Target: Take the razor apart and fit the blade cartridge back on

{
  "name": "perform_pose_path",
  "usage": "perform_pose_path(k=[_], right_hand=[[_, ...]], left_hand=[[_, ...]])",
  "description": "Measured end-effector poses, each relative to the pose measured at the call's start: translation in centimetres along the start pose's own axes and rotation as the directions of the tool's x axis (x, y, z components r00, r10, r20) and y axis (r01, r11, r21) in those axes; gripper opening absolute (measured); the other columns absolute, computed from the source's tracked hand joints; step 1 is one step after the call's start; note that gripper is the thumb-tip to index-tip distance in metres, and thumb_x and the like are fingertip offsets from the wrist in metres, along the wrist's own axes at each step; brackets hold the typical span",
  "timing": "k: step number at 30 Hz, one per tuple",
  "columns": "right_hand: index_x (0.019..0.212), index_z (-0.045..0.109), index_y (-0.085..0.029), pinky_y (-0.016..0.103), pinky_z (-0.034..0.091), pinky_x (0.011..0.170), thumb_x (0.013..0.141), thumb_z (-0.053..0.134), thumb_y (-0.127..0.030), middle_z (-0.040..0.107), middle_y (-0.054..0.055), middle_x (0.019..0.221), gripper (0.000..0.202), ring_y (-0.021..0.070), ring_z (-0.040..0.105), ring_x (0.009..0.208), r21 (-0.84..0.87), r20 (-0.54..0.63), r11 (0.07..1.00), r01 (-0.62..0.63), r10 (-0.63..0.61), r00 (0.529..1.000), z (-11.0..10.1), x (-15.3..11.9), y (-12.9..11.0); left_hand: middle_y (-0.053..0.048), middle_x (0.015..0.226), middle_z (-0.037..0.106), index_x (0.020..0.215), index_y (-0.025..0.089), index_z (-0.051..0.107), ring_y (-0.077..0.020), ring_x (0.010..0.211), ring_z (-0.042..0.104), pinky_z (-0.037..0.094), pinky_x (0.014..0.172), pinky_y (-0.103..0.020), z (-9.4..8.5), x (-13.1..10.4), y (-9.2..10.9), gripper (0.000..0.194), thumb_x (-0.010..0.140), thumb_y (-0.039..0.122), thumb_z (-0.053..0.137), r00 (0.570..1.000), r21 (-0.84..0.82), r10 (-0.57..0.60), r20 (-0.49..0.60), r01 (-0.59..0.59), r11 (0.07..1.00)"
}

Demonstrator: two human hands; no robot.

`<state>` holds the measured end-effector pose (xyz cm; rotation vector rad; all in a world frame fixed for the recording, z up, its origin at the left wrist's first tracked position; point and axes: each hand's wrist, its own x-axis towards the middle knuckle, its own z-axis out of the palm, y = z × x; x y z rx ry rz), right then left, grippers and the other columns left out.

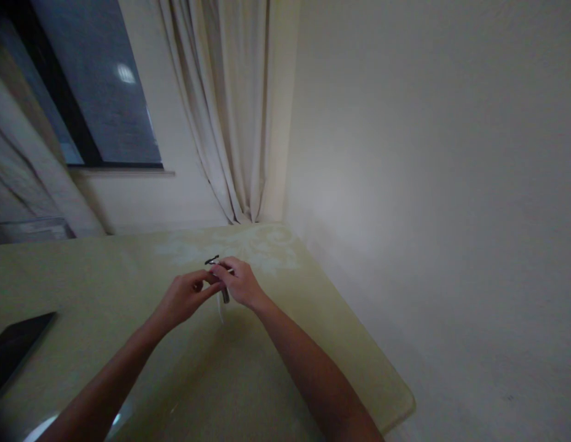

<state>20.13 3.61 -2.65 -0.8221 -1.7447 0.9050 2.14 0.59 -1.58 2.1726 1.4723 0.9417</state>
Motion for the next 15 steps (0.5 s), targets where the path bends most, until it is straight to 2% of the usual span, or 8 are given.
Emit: perform_pose_path(k=[2,4,6,8,12,15], right_hand=[[0.089,0.069,-0.019,0.027,0.045,0.068,0.098,0.068,-0.057,0.065,0.000,0.080,0.040,0.0146,0.059,0.072,0.061,0.005,0.998,-0.029,0.029,1.000,-1.1,-0.1,-1.2],[0.091,0.067,-0.019,0.026,0.041,0.062,0.099,0.067,-0.061,0.063,-0.001,0.075,0.042,0.0127,0.054,0.064,0.110,0.063,0.992,-0.056,0.049,0.997,-2.1,-0.2,-2.2],[0.093,0.066,-0.019,0.026,0.038,0.059,0.101,0.063,-0.063,0.058,-0.004,0.069,0.045,0.0118,0.050,0.059,0.126,0.144,0.990,-0.070,0.051,0.988,-2.7,-0.3,-2.9],[0.092,0.065,-0.019,0.026,0.036,0.060,0.102,0.061,-0.065,0.053,-0.005,0.066,0.047,0.0116,0.046,0.059,0.105,0.196,0.993,-0.062,0.040,0.980,-2.8,-0.4,-3.2],[0.088,0.061,-0.019,0.028,0.036,0.065,0.106,0.054,-0.066,0.049,-0.004,0.068,0.050,0.0124,0.044,0.064,0.098,0.237,0.994,-0.042,0.018,0.971,-2.4,-0.5,-3.4],[0.086,0.059,-0.019,0.028,0.033,0.063,0.107,0.051,-0.062,0.046,-0.004,0.068,0.049,0.0123,0.040,0.064,0.167,0.273,0.983,-0.076,0.027,0.962,-2.4,-0.5,-3.4]], left_hand=[[-0.004,0.078,0.078,0.081,0.021,0.081,-0.0158,0.060,0.057,0.046,0.063,-0.028,-1.0,0.3,0.0,0.040,0.086,0.059,0.074,0.999,-0.131,0.024,-0.038,-0.028,0.991],[-0.005,0.087,0.078,0.101,0.020,0.083,-0.0139,0.058,0.053,0.045,0.058,-0.027,-2.1,0.5,-0.1,0.047,0.079,0.062,0.081,0.997,-0.256,-0.011,-0.079,-0.010,0.967],[-0.006,0.103,0.078,0.126,0.021,0.078,-0.0129,0.062,0.053,0.046,0.056,-0.026,-2.9,0.7,0.0,0.063,0.076,0.059,0.086,0.996,-0.371,-0.031,-0.088,-0.004,0.929],[-0.006,0.107,0.075,0.136,0.022,0.074,-0.0130,0.067,0.054,0.048,0.059,-0.025,-3.3,0.7,0.1,0.070,0.076,0.054,0.087,0.998,-0.454,-0.026,-0.062,-0.005,0.891],[-0.001,0.079,0.067,0.129,0.019,0.078,-0.0144,0.068,0.056,0.046,0.062,-0.026,-3.1,0.7,0.2,0.057,0.081,0.050,0.086,0.999,-0.522,-0.019,0.030,0.032,0.852],[0.000,0.074,0.065,0.126,0.018,0.080,-0.0149,0.068,0.058,0.047,0.063,-0.026,-2.9,0.6,0.2,0.054,0.082,0.048,0.086,0.999,-0.560,-0.014,0.044,0.036,0.828]])
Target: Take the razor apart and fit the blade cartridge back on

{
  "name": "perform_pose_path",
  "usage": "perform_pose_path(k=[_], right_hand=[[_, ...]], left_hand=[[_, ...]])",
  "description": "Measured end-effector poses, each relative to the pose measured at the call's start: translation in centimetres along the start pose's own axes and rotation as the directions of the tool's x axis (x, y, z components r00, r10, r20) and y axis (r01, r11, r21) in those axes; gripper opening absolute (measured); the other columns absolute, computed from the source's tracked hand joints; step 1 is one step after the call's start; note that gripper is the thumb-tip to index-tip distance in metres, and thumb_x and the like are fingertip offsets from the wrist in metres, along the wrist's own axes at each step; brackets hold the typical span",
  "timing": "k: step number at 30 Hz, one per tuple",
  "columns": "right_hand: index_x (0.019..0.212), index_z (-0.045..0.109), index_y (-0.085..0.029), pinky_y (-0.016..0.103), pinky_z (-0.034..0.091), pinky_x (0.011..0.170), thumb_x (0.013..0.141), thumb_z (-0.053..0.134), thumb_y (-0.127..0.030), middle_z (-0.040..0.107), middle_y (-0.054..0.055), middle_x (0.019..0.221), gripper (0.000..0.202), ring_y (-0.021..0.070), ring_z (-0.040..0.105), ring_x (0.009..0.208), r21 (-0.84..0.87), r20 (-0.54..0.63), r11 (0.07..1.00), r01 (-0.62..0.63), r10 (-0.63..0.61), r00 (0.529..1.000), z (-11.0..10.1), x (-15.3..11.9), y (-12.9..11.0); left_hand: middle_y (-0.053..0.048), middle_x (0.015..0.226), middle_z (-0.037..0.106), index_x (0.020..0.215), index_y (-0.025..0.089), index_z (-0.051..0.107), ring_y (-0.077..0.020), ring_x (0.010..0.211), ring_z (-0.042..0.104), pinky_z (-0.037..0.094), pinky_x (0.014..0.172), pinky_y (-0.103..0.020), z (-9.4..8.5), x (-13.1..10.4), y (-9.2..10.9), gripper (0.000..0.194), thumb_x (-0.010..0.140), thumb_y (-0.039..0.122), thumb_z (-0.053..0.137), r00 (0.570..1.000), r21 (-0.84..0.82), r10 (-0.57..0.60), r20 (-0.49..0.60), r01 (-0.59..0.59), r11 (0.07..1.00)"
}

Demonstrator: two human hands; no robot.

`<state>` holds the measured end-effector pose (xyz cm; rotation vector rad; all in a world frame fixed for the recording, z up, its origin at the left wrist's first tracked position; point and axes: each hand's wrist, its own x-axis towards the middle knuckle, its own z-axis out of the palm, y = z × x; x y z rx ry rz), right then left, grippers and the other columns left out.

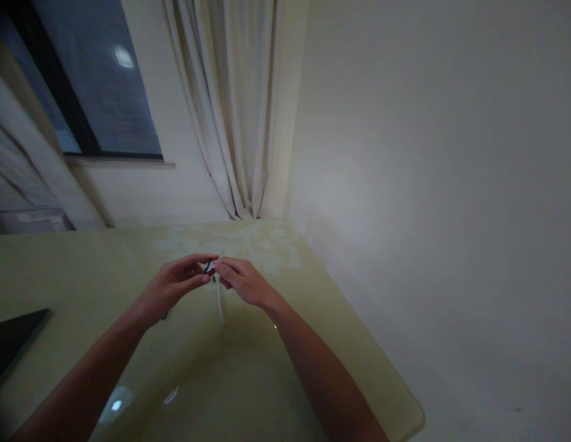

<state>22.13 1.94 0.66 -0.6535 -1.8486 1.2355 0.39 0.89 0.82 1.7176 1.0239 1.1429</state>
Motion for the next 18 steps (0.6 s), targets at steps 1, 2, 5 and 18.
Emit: perform_pose_path(k=[1,2,5,18], right_hand=[[0.086,0.059,-0.019,0.028,0.031,0.062,0.107,0.052,-0.061,0.046,-0.004,0.069,0.047,0.0121,0.038,0.063,0.032,0.018,0.999,-0.012,0.011,1.000,-0.1,0.0,0.0],[0.086,0.059,-0.019,0.028,0.030,0.060,0.107,0.053,-0.059,0.045,-0.004,0.068,0.046,0.0119,0.038,0.062,0.063,0.035,0.998,-0.025,0.023,0.999,-0.1,-0.1,-0.1],[0.084,0.060,-0.018,0.028,0.028,0.058,0.103,0.058,-0.058,0.047,-0.004,0.068,0.044,0.0113,0.038,0.061,0.126,0.068,0.990,-0.063,0.054,0.996,-0.3,-0.1,-0.5],[0.087,0.066,-0.016,0.028,0.021,0.056,0.101,0.064,-0.057,0.041,-0.006,0.066,0.044,0.0104,0.033,0.058,0.203,0.147,0.976,-0.082,0.052,0.988,0.0,-0.4,-1.8]], left_hand=[[0.000,0.075,0.067,0.127,0.018,0.079,-0.0151,0.069,0.059,0.048,0.064,-0.026,0.0,0.0,0.0,0.055,0.082,0.047,0.086,1.000,-0.015,0.001,0.004,-0.001,1.000],[-0.001,0.076,0.068,0.128,0.018,0.079,-0.0156,0.070,0.061,0.049,0.065,-0.027,-0.1,0.0,-0.1,0.055,0.081,0.046,0.087,1.000,-0.028,0.002,0.011,-0.002,1.000],[-0.004,0.082,0.074,0.126,0.018,0.080,-0.0182,0.075,0.066,0.055,0.070,-0.030,-0.4,0.0,0.0,0.053,0.081,0.045,0.088,1.000,-0.063,0.007,0.026,-0.005,0.998],[-0.005,0.087,0.078,0.123,0.020,0.080,-0.0220,0.087,0.073,0.061,0.082,-0.035,-1.3,-0.4,0.6,0.048,0.079,0.034,0.092,0.991,-0.193,0.012,0.135,0.014,0.981]])
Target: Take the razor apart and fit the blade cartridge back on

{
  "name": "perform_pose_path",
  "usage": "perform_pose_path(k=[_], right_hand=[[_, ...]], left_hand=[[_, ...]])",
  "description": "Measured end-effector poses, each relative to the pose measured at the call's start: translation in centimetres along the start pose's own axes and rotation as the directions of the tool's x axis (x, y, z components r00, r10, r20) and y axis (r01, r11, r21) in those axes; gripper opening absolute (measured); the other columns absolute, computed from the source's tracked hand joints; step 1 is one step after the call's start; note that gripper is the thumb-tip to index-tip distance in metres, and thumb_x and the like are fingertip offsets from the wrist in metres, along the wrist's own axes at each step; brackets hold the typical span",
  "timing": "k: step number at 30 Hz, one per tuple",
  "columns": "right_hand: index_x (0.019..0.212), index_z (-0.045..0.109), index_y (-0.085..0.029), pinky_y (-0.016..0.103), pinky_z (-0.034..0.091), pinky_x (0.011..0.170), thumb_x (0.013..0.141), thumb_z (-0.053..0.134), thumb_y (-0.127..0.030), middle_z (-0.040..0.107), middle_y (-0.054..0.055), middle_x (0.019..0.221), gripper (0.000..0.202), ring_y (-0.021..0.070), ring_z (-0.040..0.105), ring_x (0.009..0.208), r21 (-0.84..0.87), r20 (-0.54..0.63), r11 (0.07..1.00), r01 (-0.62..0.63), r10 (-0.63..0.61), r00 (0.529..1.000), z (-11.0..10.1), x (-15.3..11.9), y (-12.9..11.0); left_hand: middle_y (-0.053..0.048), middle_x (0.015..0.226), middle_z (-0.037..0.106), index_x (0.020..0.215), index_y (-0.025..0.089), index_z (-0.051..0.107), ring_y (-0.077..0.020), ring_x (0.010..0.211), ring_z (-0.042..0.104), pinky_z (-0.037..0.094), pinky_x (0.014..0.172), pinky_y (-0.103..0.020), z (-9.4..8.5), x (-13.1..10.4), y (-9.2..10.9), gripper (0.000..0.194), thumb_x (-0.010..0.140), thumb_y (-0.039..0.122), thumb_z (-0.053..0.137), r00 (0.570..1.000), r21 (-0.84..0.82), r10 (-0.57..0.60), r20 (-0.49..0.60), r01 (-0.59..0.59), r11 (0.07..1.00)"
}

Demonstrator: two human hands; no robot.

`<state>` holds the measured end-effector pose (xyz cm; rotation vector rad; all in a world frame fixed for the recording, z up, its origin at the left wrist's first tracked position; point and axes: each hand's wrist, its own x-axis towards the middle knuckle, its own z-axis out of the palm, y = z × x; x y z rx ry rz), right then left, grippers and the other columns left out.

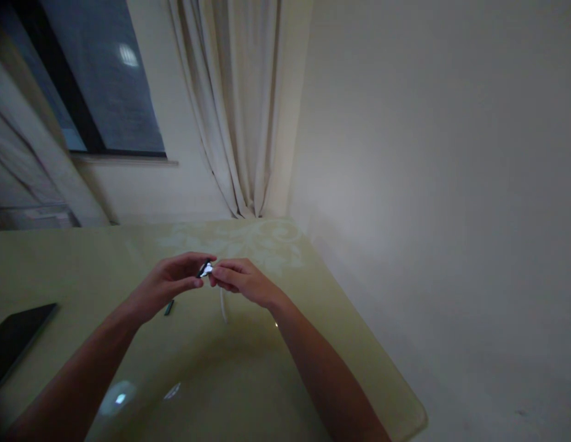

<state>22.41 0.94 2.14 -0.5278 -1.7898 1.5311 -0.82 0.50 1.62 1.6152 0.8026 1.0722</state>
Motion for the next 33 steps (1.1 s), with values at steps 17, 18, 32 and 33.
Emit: perform_pose_path(k=[17,18,32,33], right_hand=[[0.086,0.065,-0.018,0.029,0.023,0.059,0.099,0.063,-0.070,0.042,-0.004,0.067,0.053,0.0132,0.034,0.063,-0.096,-0.017,0.995,0.003,-0.005,1.000,-0.28,-0.14,0.16],[0.086,0.064,-0.018,0.029,0.023,0.059,0.098,0.063,-0.071,0.041,-0.004,0.067,0.054,0.0132,0.034,0.063,-0.095,-0.018,0.995,0.004,-0.006,1.000,-0.27,-0.12,0.20],[0.094,0.066,-0.017,0.029,0.021,0.059,0.101,0.060,-0.069,0.038,-0.005,0.070,0.052,0.0123,0.030,0.063,-0.010,0.054,0.998,-0.060,0.060,0.997,0.02,-0.43,-0.27],[0.093,0.066,-0.017,0.029,0.021,0.059,0.102,0.059,-0.067,0.038,-0.005,0.070,0.051,0.0123,0.030,0.062,-0.006,0.053,0.998,-0.061,0.061,0.997,0.04,-0.45,-0.33]], left_hand=[[-0.006,0.092,0.080,0.112,0.019,0.082,-0.0192,0.082,0.070,0.060,0.075,-0.030,0.27,0.16,-0.06,0.044,0.072,0.031,0.097,0.999,-0.021,0.031,-0.037,-0.032,0.999],[-0.007,0.092,0.079,0.111,0.019,0.082,-0.0190,0.081,0.069,0.059,0.074,-0.030,0.28,0.16,0.00,0.045,0.071,0.031,0.097,0.999,-0.017,0.031,-0.040,-0.032,0.999],[-0.009,0.091,0.079,0.113,0.016,0.083,-0.0189,0.078,0.068,0.057,0.073,-0.031,0.01,0.04,0.54,0.047,0.072,0.033,0.097,1.000,-0.012,0.011,0.021,-0.011,1.000],[-0.009,0.091,0.079,0.114,0.016,0.083,-0.0188,0.078,0.068,0.057,0.074,-0.031,-0.02,0.02,0.49,0.047,0.073,0.033,0.097,1.000,-0.007,0.010,0.024,-0.010,1.000]])
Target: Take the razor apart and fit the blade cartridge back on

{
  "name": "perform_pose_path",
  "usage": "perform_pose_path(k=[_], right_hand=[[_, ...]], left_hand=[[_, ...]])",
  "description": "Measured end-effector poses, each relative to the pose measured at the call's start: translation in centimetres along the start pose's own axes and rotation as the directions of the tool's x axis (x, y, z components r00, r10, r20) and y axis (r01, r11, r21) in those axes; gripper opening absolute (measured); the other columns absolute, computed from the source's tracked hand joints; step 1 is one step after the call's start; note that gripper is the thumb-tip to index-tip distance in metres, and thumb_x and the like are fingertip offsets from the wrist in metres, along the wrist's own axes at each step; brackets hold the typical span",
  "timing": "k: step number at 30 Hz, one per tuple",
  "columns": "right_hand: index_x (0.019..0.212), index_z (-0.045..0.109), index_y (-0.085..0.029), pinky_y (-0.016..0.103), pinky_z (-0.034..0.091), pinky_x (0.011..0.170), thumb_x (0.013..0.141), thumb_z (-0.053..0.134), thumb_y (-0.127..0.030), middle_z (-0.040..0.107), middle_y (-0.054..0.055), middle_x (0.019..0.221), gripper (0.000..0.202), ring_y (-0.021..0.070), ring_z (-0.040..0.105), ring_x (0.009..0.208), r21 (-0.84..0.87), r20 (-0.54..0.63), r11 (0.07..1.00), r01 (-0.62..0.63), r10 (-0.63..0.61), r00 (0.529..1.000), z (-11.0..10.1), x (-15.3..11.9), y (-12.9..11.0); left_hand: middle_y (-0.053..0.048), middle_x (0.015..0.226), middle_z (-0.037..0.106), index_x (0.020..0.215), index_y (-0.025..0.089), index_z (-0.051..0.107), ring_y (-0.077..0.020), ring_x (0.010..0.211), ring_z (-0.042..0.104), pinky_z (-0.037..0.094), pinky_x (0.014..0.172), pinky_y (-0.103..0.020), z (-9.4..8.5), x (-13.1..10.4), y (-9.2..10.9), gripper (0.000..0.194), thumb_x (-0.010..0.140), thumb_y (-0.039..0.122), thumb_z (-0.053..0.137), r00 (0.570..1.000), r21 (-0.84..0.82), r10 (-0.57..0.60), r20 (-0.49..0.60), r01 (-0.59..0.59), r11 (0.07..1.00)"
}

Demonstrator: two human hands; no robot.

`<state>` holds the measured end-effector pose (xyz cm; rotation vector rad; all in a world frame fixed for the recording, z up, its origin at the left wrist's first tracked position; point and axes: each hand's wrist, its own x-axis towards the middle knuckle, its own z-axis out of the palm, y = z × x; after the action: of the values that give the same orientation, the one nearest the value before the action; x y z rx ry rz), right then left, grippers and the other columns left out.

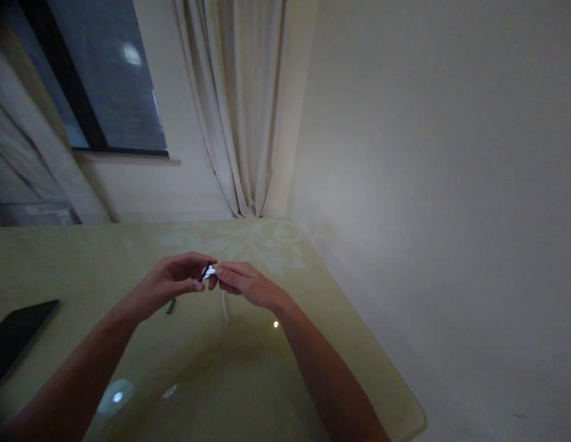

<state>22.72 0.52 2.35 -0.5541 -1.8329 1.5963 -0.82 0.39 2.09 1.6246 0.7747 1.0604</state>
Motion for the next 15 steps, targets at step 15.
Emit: perform_pose_path(k=[15], right_hand=[[0.079,0.059,-0.019,0.029,0.026,0.062,0.098,0.065,-0.062,0.044,-0.003,0.074,0.048,0.0127,0.037,0.066,-0.053,-0.048,0.996,0.074,-0.076,0.996,-0.14,-0.07,-0.75]], left_hand=[[-0.007,0.088,0.078,0.111,0.017,0.085,-0.0182,0.077,0.066,0.056,0.072,-0.029,0.50,0.02,-0.12,0.047,0.068,0.029,0.098,0.998,-0.014,0.049,-0.044,-0.050,0.999]])
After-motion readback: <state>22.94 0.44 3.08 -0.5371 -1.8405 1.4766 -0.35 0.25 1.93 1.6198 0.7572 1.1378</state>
